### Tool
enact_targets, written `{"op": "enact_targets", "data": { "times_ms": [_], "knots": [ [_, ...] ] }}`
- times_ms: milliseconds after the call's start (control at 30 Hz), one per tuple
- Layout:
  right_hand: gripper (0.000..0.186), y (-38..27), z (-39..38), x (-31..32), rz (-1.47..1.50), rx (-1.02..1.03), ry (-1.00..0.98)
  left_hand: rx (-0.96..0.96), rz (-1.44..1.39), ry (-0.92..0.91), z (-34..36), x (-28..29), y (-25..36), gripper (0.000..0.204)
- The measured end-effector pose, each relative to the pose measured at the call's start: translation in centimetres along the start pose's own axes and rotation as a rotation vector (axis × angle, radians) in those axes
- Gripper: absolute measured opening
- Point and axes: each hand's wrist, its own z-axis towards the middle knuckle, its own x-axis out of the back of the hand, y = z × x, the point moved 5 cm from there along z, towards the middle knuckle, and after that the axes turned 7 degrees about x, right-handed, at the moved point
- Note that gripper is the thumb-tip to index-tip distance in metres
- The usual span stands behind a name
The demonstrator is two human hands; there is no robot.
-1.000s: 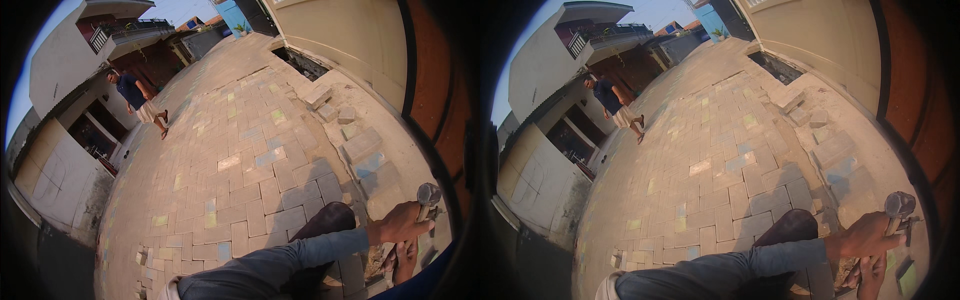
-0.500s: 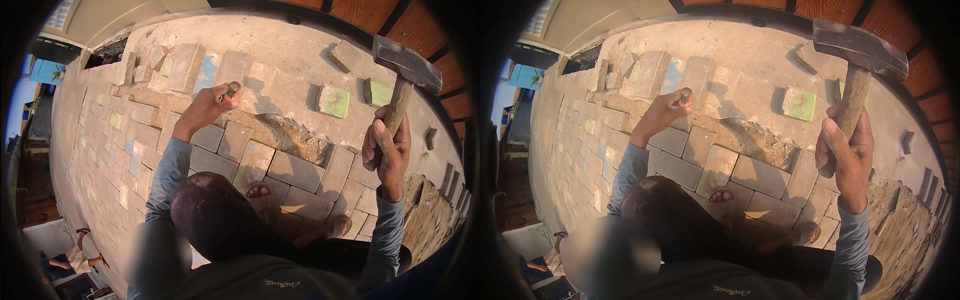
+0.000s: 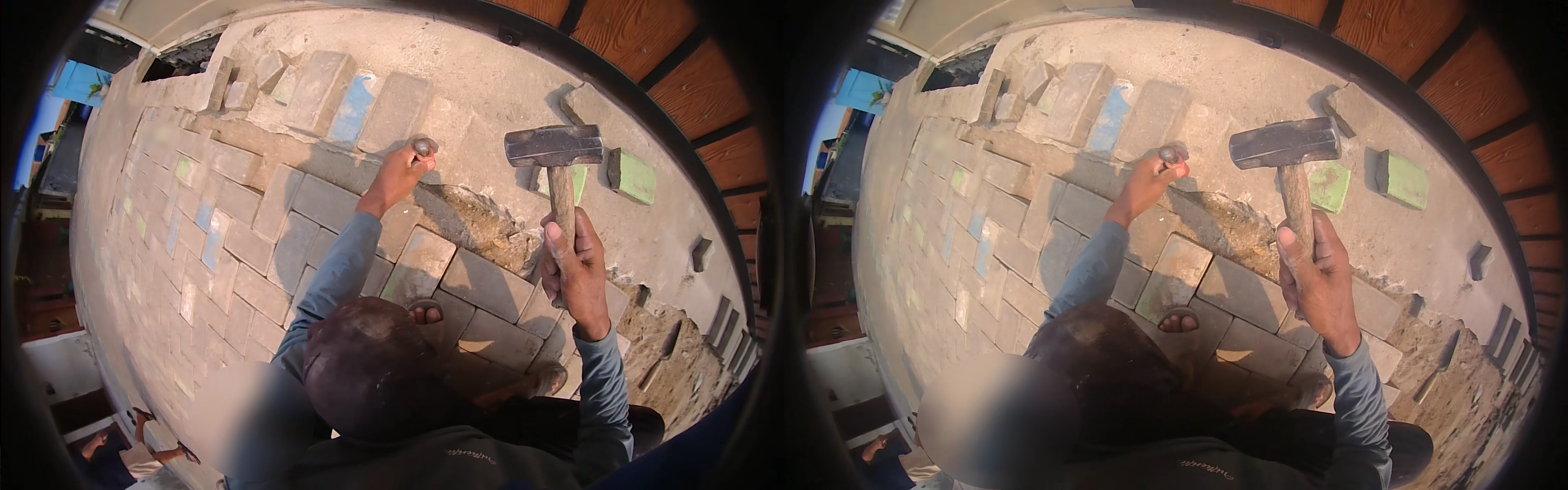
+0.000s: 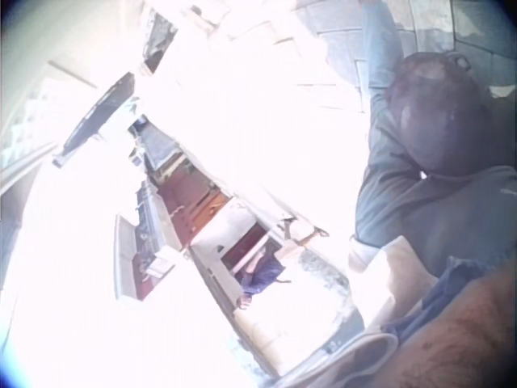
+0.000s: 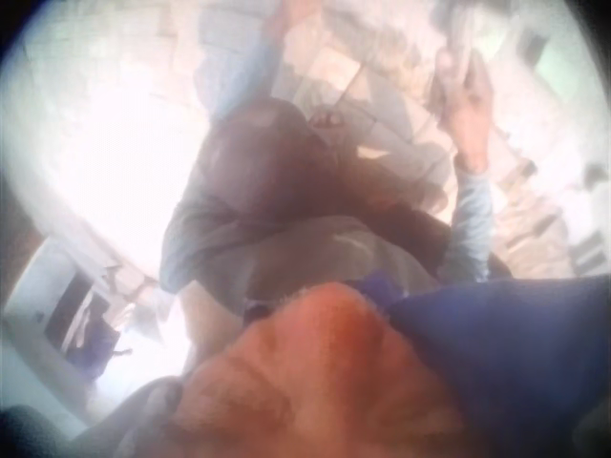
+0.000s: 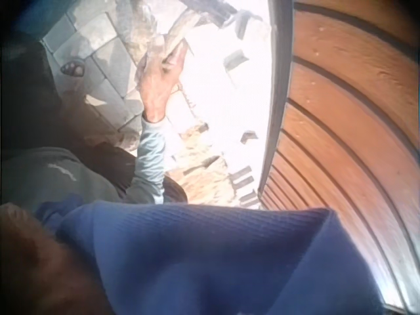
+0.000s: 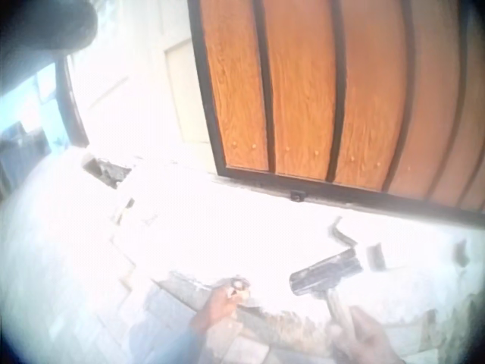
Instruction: The person uses a hammer and chisel to break and adjust paving stones on a partially completed patio. They repeatedly position stones, tap them into place, and remove excess material to fit the pattern.
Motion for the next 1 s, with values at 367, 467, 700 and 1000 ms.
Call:
{"op": "enact_targets", "data": {
  "times_ms": [367, 467, 700, 1000],
  "knots": [
    [0.020, -6.9, 2.1, -5.7, -0.127, 0.808, 0.236, 0.049, 0.158, -0.107, 1.9, -0.9, -1.4, 0.032],
    [0.016, -4.6, 4.9, -7.2, -0.303, 0.970, 0.198, 0.001, 0.091, -0.142, 2.0, -0.7, -0.7, 0.037],
    [0.031, 5.3, 7.4, -7.1, -0.696, 0.130, -0.196, 0.003, 0.112, -0.014, 0.2, -0.5, -0.3, 0.035],
    [0.021, -13.3, 5.7, -8.0, 0.127, 1.077, 0.183, 0.012, 0.043, -0.030, 0.5, -0.2, -0.7, 0.023]
  ]
}}
